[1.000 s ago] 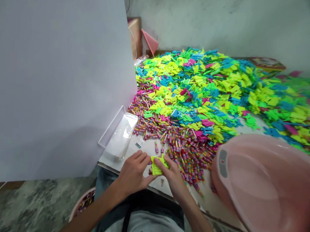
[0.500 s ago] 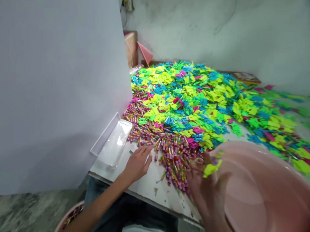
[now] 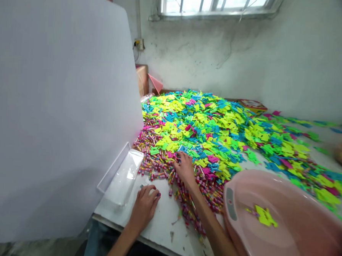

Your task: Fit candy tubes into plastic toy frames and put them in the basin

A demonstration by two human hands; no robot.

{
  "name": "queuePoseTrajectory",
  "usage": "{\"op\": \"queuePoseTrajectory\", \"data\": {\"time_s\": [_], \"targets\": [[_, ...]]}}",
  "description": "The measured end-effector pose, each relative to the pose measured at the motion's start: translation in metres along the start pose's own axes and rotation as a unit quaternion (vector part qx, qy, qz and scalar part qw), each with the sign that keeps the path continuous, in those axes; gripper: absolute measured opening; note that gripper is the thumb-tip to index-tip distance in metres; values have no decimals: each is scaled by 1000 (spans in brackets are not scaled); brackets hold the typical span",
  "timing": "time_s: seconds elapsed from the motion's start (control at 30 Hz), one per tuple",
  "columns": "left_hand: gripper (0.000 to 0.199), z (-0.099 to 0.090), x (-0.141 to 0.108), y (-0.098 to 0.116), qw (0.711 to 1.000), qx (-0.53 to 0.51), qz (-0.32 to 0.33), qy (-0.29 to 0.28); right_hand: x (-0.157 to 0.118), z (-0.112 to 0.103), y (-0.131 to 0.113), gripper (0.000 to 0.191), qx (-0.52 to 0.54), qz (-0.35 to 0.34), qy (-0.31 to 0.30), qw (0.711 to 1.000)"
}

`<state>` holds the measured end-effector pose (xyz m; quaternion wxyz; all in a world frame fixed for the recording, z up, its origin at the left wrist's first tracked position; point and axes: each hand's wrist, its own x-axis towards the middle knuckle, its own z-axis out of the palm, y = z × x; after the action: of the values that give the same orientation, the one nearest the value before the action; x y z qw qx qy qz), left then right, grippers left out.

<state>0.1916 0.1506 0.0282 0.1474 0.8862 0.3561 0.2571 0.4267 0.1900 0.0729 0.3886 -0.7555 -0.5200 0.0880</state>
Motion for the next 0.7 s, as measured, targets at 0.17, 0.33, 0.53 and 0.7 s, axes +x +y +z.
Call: {"op": "queuePoseTrajectory", "data": {"time_s": [0.17, 0.33, 0.53, 0.7], "targets": [[18, 0, 2, 0, 996, -54, -60, 30, 32, 25, 0, 17, -75, 1, -29, 997], [18, 1, 5, -4, 989, -114, -80, 58, 26, 25, 2, 17, -64, -25, -63, 996], [23, 2, 2, -8, 981, -145, -99, 87, 12, 13, -9, 22, 76, -7, -48, 996], [29, -14, 7, 4, 964, -193, -139, 120, -15, -6, -32, 43, 244, 63, -20, 967]]}}
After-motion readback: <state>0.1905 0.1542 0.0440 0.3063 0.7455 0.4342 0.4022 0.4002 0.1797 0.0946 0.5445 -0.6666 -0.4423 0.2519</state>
